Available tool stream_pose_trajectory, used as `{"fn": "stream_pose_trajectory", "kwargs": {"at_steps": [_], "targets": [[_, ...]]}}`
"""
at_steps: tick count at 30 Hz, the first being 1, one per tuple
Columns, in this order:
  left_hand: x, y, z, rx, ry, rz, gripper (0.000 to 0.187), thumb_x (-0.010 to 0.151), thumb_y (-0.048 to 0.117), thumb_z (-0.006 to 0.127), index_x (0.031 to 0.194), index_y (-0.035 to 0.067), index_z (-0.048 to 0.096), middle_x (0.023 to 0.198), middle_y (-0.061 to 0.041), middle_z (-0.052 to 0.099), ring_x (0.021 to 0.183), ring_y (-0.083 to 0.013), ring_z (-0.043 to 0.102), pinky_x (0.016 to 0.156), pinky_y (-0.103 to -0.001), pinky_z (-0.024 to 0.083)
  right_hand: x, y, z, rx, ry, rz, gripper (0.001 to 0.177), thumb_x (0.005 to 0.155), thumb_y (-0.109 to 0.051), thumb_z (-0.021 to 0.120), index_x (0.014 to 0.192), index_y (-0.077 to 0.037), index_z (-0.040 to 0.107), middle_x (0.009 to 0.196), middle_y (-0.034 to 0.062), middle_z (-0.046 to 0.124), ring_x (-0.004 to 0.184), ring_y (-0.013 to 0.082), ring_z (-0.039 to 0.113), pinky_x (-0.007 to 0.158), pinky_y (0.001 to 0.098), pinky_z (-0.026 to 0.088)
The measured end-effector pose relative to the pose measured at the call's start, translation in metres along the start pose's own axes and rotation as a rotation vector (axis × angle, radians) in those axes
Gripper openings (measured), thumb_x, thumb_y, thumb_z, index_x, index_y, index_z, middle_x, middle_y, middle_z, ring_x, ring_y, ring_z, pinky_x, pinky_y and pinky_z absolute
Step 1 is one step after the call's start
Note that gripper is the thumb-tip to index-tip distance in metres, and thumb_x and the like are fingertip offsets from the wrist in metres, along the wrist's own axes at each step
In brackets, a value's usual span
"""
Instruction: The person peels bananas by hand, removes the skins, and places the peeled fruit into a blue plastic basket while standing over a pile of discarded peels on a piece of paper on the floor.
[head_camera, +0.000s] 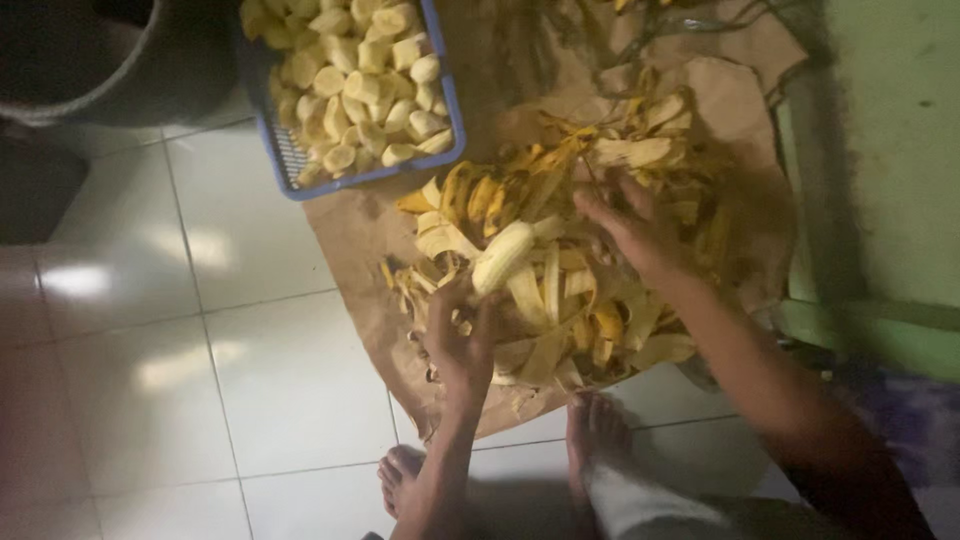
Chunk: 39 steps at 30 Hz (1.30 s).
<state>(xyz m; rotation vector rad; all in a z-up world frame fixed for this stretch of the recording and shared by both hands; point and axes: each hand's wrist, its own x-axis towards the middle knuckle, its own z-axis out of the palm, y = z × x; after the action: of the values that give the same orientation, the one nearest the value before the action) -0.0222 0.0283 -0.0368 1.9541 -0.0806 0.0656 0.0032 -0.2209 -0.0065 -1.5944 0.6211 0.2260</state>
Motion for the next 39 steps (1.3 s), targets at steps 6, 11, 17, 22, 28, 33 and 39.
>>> {"fn": "stream_pose_trajectory", "kwargs": {"at_steps": [6,11,17,22,28,33,39], "targets": [[0.002,-0.010,0.002,-0.108,-0.076,-0.114,0.036,0.087,0.003,0.080,0.120,0.006,0.066,0.107,-0.006,0.068,0.086,-0.0137,0.062,0.074,-0.030,0.057,-0.005,-0.007,0.016,-0.083,-0.237,-0.053,0.029,0.091,-0.035,0.074,0.110,-0.013,0.075,0.067,0.0033,0.062,0.050,0.0109,0.055,0.047,0.0265,0.050],[0.020,0.021,-0.006,0.019,-0.186,0.112,0.064,0.081,-0.001,0.081,0.141,0.002,0.058,0.124,-0.013,0.064,0.108,-0.0235,0.065,0.085,-0.035,0.056,-0.008,0.005,0.022,-0.084,-0.325,-0.317,0.028,0.088,-0.028,0.077,0.110,-0.012,0.071,0.078,-0.0007,0.072,0.058,0.0077,0.066,0.051,0.0245,0.056],[0.038,0.038,-0.001,0.050,-0.211,0.164,0.059,0.076,0.002,0.087,0.131,0.010,0.066,0.120,-0.011,0.065,0.110,-0.0280,0.066,0.090,-0.038,0.055,-0.015,0.016,0.031,-0.100,-0.146,-0.199,0.014,0.087,-0.014,0.075,0.100,-0.009,0.072,0.084,0.0015,0.075,0.065,0.0079,0.071,0.053,0.0238,0.056],[0.040,0.039,-0.002,0.013,-0.274,0.102,0.056,0.078,0.000,0.084,0.131,0.008,0.064,0.122,-0.012,0.064,0.109,-0.0273,0.066,0.087,-0.037,0.055,-0.019,0.014,0.038,0.011,-0.146,-0.176,0.007,0.088,-0.009,0.071,0.095,-0.008,0.070,0.080,0.0039,0.074,0.063,0.0092,0.070,0.047,0.0233,0.051],[0.034,0.014,0.001,-0.190,-0.304,0.033,0.047,0.083,0.001,0.082,0.127,0.007,0.067,0.125,-0.013,0.060,0.117,-0.0275,0.062,0.097,-0.038,0.057,-0.018,0.027,0.045,0.140,-0.069,-0.131,0.008,0.087,-0.010,0.073,0.093,-0.007,0.069,0.073,0.0046,0.069,0.054,0.0093,0.061,0.041,0.0231,0.047],[0.030,0.007,-0.028,-0.943,-0.147,-0.492,0.049,0.096,0.020,0.071,0.140,0.003,0.057,0.127,-0.014,0.063,0.112,-0.0253,0.062,0.092,-0.039,0.054,-0.024,0.014,0.042,0.231,0.010,-0.023,0.014,0.087,-0.017,0.075,0.096,-0.008,0.070,0.072,0.0028,0.069,0.048,0.0078,0.057,0.038,0.0229,0.043],[0.041,0.027,-0.065,-1.297,-0.181,-0.509,0.053,0.111,0.037,0.050,0.152,0.005,0.044,0.120,-0.013,0.061,0.107,-0.0250,0.061,0.089,-0.041,0.054,-0.046,-0.012,0.026,0.082,0.173,0.037,0.044,0.090,-0.030,0.075,0.127,-0.010,0.062,0.083,-0.0040,0.066,0.052,0.0075,0.057,0.038,0.0253,0.044]]}}
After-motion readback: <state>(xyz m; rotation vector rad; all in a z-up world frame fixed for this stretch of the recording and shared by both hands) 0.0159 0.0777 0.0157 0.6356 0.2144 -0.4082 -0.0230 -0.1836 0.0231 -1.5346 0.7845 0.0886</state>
